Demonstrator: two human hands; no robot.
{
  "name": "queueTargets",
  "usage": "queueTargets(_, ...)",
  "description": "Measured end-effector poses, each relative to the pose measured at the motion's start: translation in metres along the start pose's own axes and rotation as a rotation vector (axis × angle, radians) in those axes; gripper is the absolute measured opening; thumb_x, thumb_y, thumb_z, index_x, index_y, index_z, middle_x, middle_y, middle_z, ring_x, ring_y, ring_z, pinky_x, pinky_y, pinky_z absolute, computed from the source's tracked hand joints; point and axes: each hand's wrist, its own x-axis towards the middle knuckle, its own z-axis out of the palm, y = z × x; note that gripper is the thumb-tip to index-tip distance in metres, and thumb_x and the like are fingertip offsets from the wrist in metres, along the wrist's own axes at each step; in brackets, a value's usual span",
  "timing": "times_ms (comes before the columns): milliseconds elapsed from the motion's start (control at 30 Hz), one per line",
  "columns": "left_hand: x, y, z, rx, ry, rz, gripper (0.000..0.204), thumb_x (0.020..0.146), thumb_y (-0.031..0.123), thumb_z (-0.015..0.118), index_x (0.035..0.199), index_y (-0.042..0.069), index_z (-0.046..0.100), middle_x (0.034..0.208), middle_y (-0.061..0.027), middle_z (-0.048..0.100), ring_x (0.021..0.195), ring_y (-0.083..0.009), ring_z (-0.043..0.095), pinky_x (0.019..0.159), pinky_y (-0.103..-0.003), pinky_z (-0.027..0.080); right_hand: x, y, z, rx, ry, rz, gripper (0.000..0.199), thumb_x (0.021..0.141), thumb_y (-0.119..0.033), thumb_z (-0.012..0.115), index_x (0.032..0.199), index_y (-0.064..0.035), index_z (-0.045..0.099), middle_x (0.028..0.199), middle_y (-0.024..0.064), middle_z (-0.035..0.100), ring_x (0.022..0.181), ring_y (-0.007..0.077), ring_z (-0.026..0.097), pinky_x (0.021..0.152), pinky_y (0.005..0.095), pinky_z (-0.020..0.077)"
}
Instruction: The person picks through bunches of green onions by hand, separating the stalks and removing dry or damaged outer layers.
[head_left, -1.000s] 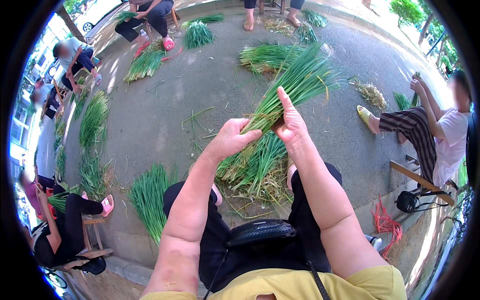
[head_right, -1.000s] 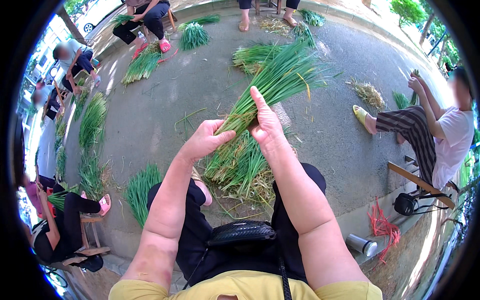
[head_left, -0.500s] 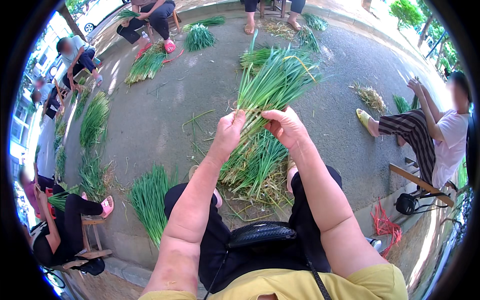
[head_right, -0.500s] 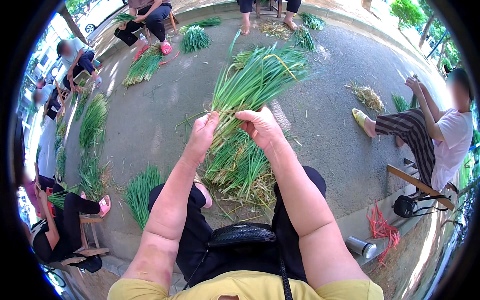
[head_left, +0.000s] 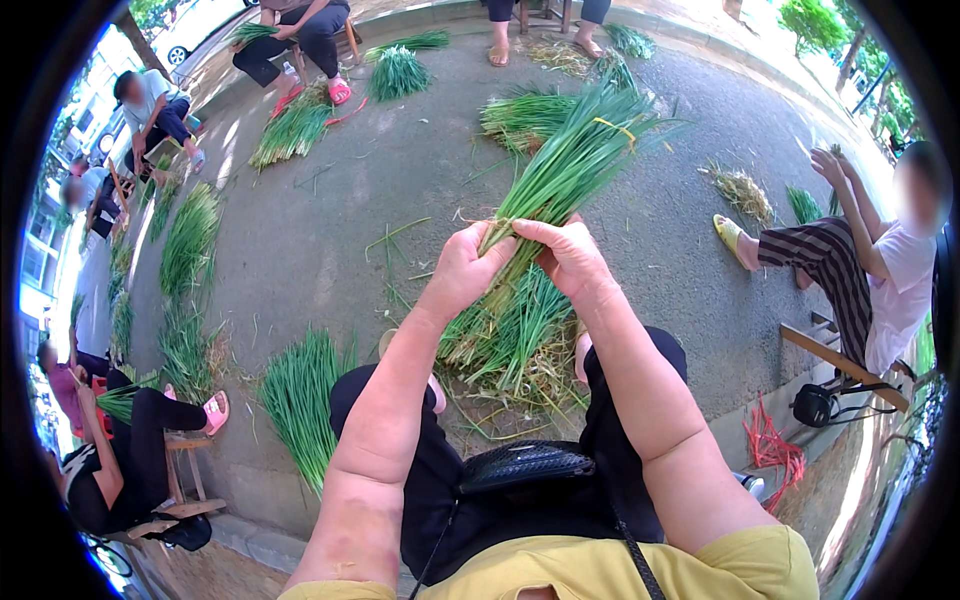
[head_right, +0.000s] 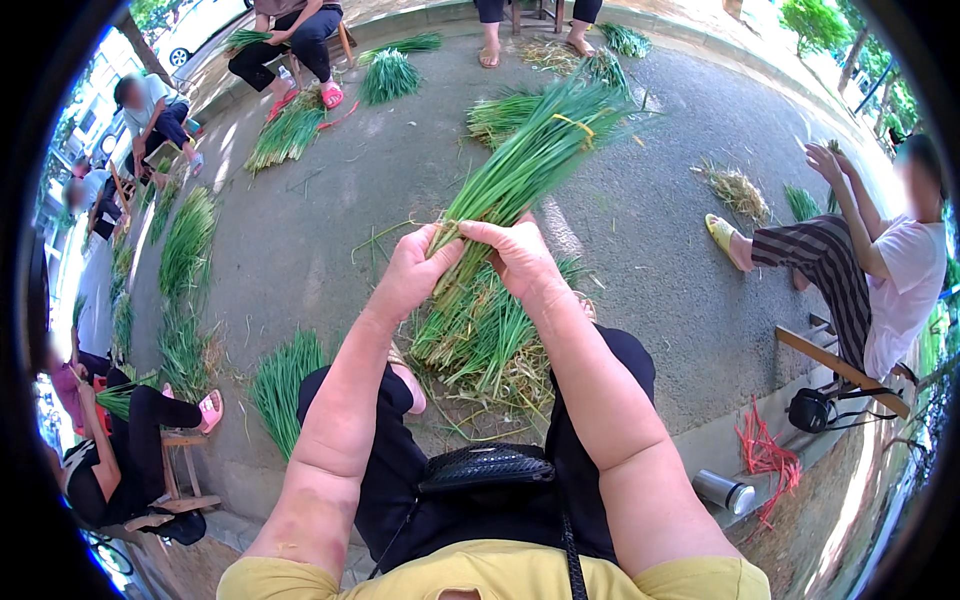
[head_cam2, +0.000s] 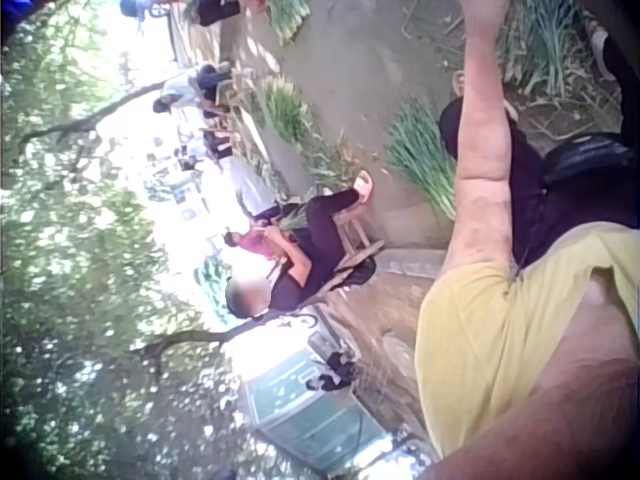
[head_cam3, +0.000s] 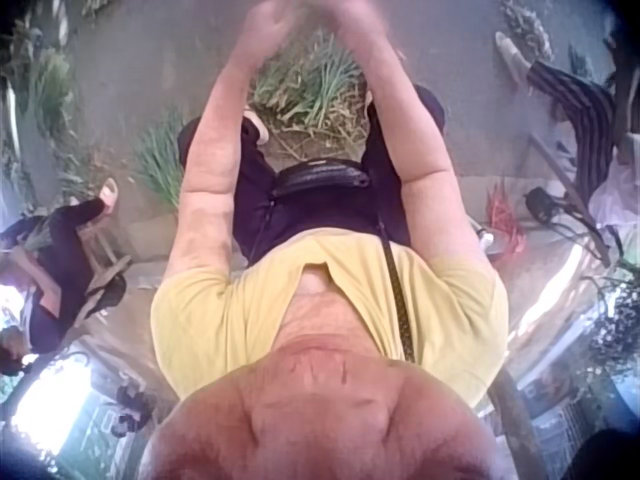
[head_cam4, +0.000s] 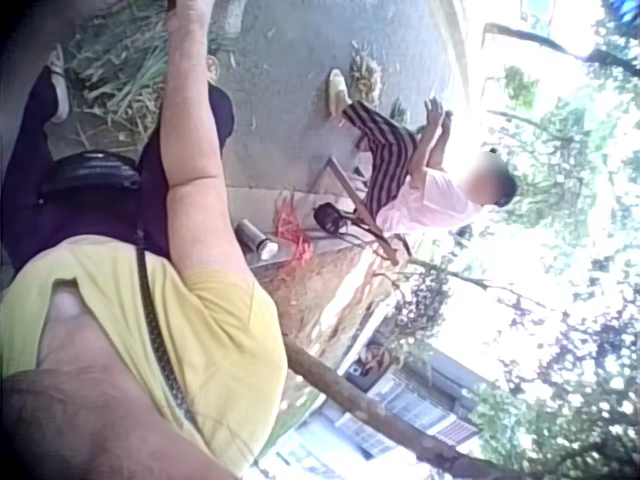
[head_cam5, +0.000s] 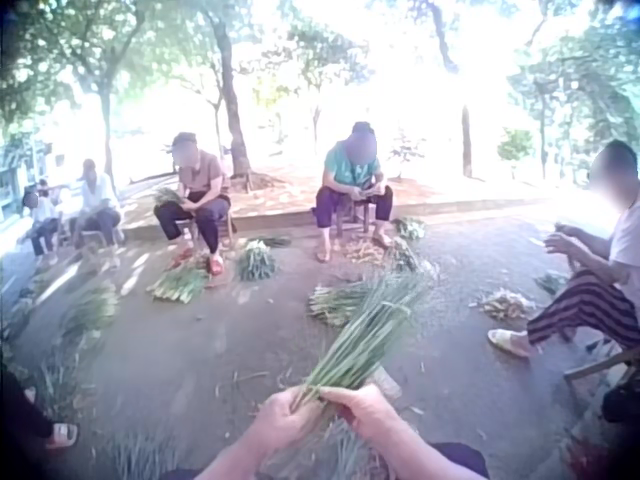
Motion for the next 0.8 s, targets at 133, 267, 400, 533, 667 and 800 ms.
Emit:
queueTargets(133, 0.000, -0.002, -0.002, -0.190, 0.034, -0.037, 0.028, 0.092, 0.022, 0.052, 0.107, -0.002, 0.056, 0.091, 0.0011, 0.060, 0.081, -0.0059, 0.053, 0.071, -0.023, 0.045, -0.001, 0.004, 0.004, 0.001, -0.014, -0.016, 0.050, 0.066, 0.001, 0.074, 0.107, -0.0072, 0.047, 0.094, 0.0053, 0.060, 0.086, 0.0182, 0.059, 0.076, 0.0329, 0.0487)
queueTargets(267, 0.000, -0.006, -0.005, 0.343, 0.264, 0.028, 0.027, 0.089, 0.026, 0.053, 0.094, -0.001, 0.058, 0.071, -0.0174, 0.061, 0.067, -0.0300, 0.060, 0.064, -0.038, 0.047, 0.001, 0.011, 0.002, 0.012, 0.017, -0.014, 0.048, 0.067, 0.000, 0.072, 0.107, -0.0074, 0.048, 0.095, 0.0047, 0.060, 0.087, 0.0178, 0.059, 0.077, 0.0332, 0.0480)
queueTargets(400, -0.004, 0.010, 0.000, 0.598, 0.363, 0.066, 0.027, 0.090, 0.025, 0.050, 0.086, -0.001, 0.056, 0.072, -0.0219, 0.060, 0.072, -0.0398, 0.058, 0.063, -0.044, 0.045, 0.001, 0.019, 0.004, 0.155, 0.025, -0.002, 0.040, 0.070, 0.000, 0.070, 0.105, -0.0058, 0.052, 0.095, 0.0037, 0.060, 0.087, 0.0176, 0.058, 0.079, 0.0331, 0.0474)
queueTargets(533, -0.007, 0.006, 0.002, 0.719, 0.468, 0.158, 0.024, 0.089, 0.023, 0.051, 0.087, -0.001, 0.055, 0.070, -0.0205, 0.059, 0.069, -0.0383, 0.058, 0.062, -0.044, 0.045, -0.001, 0.022, 0.009, 0.336, 0.108, 0.080, 0.030, 0.075, 0.000, 0.066, 0.103, -0.0044, 0.057, 0.099, 0.0053, 0.063, 0.090, 0.0190, 0.059, 0.086, 0.0334, 0.0456)
queueTargets(667, -0.004, 0.005, -0.005, 0.346, 0.334, 0.023, 0.022, 0.089, 0.022, 0.053, 0.089, 0.001, 0.055, 0.068, -0.0119, 0.059, 0.061, -0.0230, 0.057, 0.059, -0.034, 0.045, 0.010, 0.033, -0.004, 0.347, 0.132, 0.069, 0.028, 0.075, 0.000, 0.065, 0.102, -0.0028, 0.057, 0.097, 0.0083, 0.062, 0.090, 0.0225, 0.059, 0.087, 0.0367, 0.0465)
queueTargets(800, -0.008, 0.000, -0.016, -0.381, 0.118, -0.172, 0.016, 0.093, 0.019, 0.048, 0.091, 0.005, 0.057, 0.081, -0.0010, 0.060, 0.073, -0.0072, 0.055, 0.065, -0.023, 0.044, 0.013, 0.034, -0.013, 0.423, 0.170, 0.128, 0.025, 0.076, -0.001, 0.065, 0.099, 0.0001, 0.055, 0.097, 0.0135, 0.062, 0.088, 0.0266, 0.060, 0.087, 0.0412, 0.0479)
